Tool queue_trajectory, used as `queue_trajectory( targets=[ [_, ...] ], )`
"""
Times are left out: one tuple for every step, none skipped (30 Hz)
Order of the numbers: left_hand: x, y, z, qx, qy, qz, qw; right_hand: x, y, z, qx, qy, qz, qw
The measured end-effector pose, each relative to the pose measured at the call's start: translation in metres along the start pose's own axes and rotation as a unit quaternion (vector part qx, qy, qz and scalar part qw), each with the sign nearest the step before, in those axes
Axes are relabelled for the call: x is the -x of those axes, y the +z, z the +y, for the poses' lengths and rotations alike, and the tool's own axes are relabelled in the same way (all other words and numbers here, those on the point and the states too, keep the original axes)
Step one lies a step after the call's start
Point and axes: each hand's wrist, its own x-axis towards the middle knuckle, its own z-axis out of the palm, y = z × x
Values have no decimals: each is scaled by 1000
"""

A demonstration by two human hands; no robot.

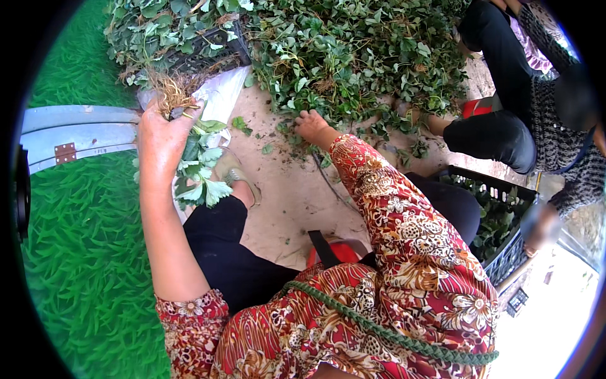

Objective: The person cleans dirt from the roots of plants by hand, picks off individual leaves, and gathers them into a bundle. The person then places the cleaned plant bundle into a plastic crate.

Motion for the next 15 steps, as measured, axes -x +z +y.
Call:
queue_trajectory(
  targets=[
    [0, 1, 1, 6, 0, -3, 1000, 0, 3, 4, 13, 1, 20, 1000],
    [0, 1, 2, 12, 1, -7, 1000, -1, 3, 7, 25, 3, 41, 999],
    [-2, 0, 5, 28, -12, -15, 999, -1, -1, 12, 44, 10, 25, 999],
    [-3, 1, 8, 38, -19, -13, 999, 1, -6, 17, 62, 18, 9, 998],
    [-5, 5, 10, 48, -25, -11, 998, 4, -10, 22, 80, 26, -7, 996],
    [-6, 6, 12, 59, -33, -7, 998, 8, -19, 28, 77, 22, -3, 997],
    [-8, 6, 17, 69, -52, -8, 996, 14, -31, 35, 73, 17, 1, 997],
    [-10, 7, 18, 81, -46, -1, 996, 20, -39, 41, 70, 13, 4, 997],
    [-12, 11, 21, 98, -37, 5, 995, 28, -44, 50, 76, 15, 19, 997],
    [-14, 15, 24, 113, -28, 10, 993, 37, -50, 58, 81, 28, 11, 996],
    [-14, 17, 26, 151, -4, 16, 988, 45, -57, 66, 86, 40, 3, 995],
    [-16, 21, 27, 161, 17, 21, 987, 58, -67, 74, 93, 55, -6, 994],
    [-19, 26, 25, 170, 36, 25, 984, 67, -68, 84, 75, 54, -34, 995],
    [-19, 30, 24, 179, 55, 29, 982, 78, -68, 90, 45, 74, -49, 995],
    [-16, 30, 26, 193, 64, 28, 979, 87, -64, 89, 11, 88, -65, 994]
  ],
)
